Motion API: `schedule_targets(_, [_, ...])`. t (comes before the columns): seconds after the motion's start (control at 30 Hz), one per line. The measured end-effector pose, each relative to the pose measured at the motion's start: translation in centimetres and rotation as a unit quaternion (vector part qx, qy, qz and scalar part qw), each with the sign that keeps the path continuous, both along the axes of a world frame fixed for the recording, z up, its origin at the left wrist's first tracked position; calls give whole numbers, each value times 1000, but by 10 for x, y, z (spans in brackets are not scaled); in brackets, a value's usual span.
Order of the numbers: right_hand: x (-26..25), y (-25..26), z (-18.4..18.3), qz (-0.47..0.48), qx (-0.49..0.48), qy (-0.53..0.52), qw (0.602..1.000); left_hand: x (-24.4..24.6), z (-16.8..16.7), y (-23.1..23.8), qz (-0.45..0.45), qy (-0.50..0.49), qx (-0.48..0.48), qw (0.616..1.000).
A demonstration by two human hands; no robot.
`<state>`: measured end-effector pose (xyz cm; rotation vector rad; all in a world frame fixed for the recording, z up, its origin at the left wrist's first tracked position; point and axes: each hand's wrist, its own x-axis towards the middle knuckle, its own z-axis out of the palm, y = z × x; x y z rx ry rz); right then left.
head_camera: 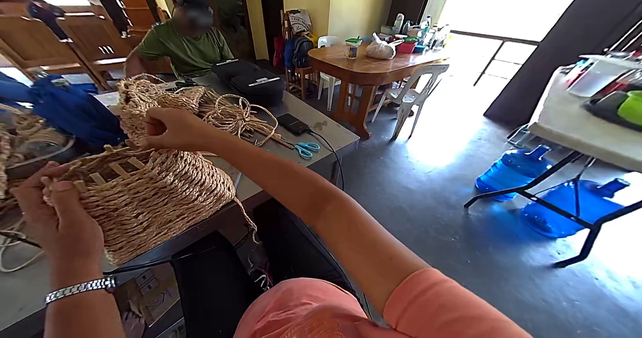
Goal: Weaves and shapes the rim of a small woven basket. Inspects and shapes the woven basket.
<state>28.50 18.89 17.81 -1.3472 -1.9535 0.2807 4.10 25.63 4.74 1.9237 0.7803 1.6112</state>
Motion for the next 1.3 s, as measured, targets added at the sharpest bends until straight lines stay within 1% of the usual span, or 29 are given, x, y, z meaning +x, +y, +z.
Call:
schedule_targets(0.1, [4, -9, -15, -17, 17, 62, 998, 1, -2, 0, -11, -3, 8, 1000])
schedule_targets(0.23, [-2, -9, -37, -37, 127, 106, 986, 2, -2, -1, 6, 8, -2, 1000])
schedule_targets(0.33, [-6, -10, -48, -44, 179, 133, 974, 2, 2, -9, 23, 34, 2, 999])
schedule_targets(0.47, [-9, -7, -55, -49, 218, 147, 964, 3, 3, -16, 38, 30, 5, 999])
schedule_targets(0.57, [-10, -6, -60, -53, 252, 134, 957, 6, 4, -20, 20, 2, 4, 1000])
schedule_targets(0.67, [-9, -4, -62, -64, 239, 132, 960, 12, 9, -27, 8, -26, 7, 1000])
schedule_targets(0.8, [-9, 0, -68, -46, 192, 180, 964, 12, 11, -32, 35, -14, 6, 999])
schedule_targets(0.87, [-10, -2, -73, -50, 176, 205, 962, 14, 14, -25, 24, -22, 27, 999])
schedule_targets(0.97, [-12, 2, -87, -59, 201, 241, 948, 13, 13, -19, 18, -19, 58, 998])
schedule_targets(1.07, [-17, 0, -95, -75, 203, 269, 938, 14, 13, -20, 14, -30, 63, 997])
schedule_targets(1.17, [-18, 0, -98, -77, 202, 275, 937, 16, 13, -21, 15, -46, 61, 997])
schedule_targets(1.3, [-20, 1, -100, -94, 213, 277, 932, 16, 12, -24, 25, -44, 53, 997])
